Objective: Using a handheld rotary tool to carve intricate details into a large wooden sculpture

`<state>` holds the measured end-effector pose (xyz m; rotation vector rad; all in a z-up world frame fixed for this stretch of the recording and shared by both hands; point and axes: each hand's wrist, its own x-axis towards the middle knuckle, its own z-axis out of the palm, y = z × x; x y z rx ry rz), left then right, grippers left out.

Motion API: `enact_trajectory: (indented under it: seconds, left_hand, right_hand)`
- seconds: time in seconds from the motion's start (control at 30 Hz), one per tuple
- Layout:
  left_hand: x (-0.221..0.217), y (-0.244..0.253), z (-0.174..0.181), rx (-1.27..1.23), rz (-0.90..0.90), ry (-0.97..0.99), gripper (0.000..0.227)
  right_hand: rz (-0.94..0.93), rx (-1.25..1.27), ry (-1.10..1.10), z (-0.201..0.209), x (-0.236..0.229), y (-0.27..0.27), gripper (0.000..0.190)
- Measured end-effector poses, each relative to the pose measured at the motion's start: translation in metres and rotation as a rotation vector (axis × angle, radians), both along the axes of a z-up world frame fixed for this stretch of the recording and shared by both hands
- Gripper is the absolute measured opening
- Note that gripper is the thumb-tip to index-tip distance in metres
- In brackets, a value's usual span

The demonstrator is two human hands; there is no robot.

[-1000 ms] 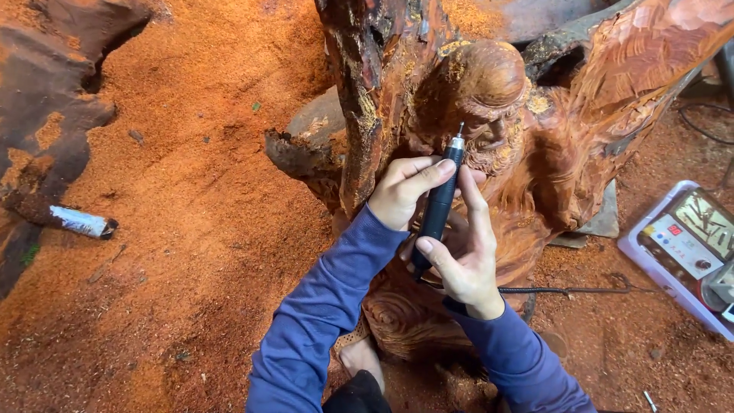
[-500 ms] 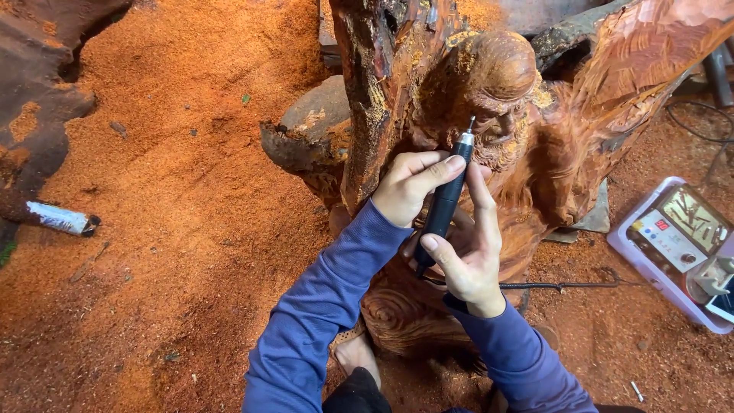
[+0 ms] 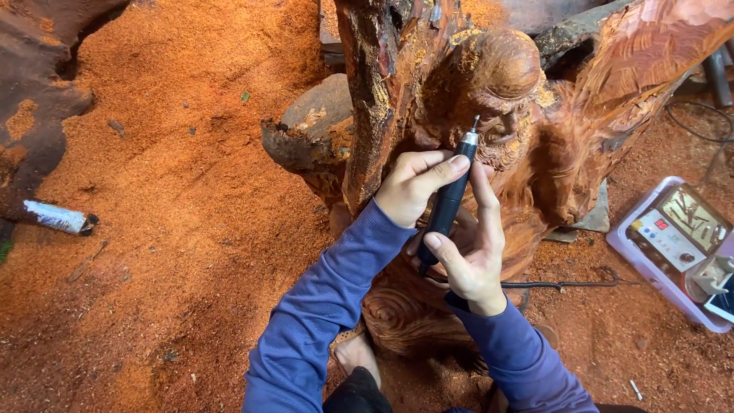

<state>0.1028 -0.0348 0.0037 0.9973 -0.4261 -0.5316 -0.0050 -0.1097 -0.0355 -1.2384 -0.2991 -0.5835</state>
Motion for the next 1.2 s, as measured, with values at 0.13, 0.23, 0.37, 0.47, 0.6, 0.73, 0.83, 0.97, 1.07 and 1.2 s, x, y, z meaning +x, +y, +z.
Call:
enact_trajectory:
  seconds: [0.13, 0.23, 0.37, 0.47, 0.6, 0.73, 0.83, 0.97, 1.07, 1.2]
  left_hand:
    - [-0.005, 0.002, 0.016, -0.001, 0.004, -0.013, 0.022]
    - [-0.009, 0.002, 0.023, -0.028, -0.001, -0.008, 0.021]
    - [0.006, -0.010, -0.033, -0.011, -0.004, -0.026, 0.022]
    - [-0.005, -0.001, 0.014, -0.031, 0.010, -0.037, 0.022]
    - [-0.010, 0.002, 0.027, -0.040, 0.010, -0.010, 0.020]
    - [-0.007, 0.000, 0.021, -0.044, 0.022, -0.014, 0.021]
    - [-0.008, 0.002, 0.024, -0.040, 0.024, -0.020, 0.021]
    - [-0.009, 0.002, 0.024, -0.050, 0.025, -0.012, 0.021]
    - [-0.011, 0.003, 0.029, -0.050, 0.037, 0.002, 0.020]
    - [-0.006, -0.001, 0.012, -0.028, 0.049, -0.037, 0.020]
  right_hand:
    - [-0.009, 0.006, 0.001, -0.013, 0.001, 0.001, 0.092]
    - [-0.001, 0.022, -0.003, -0.018, 0.002, -0.001, 0.092]
    - [-0.005, 0.006, 0.001, -0.004, 0.000, -0.001, 0.092]
    - [-0.001, 0.001, 0.006, -0.011, 0.002, -0.003, 0.091]
    - [0.000, 0.004, 0.005, -0.006, 0.004, -0.003, 0.091]
    - [0.001, -0.002, 0.014, -0.003, 0.004, -0.003, 0.091]
    - [-0.001, -0.005, 0.017, -0.007, 0.004, -0.004, 0.090]
    - [0.011, 0.001, 0.022, -0.013, 0.003, -0.005, 0.090]
    - [0.011, -0.003, 0.010, -0.014, 0.005, -0.005, 0.090]
    - [0.004, -0.001, 0.008, -0.007, 0.004, -0.003, 0.090]
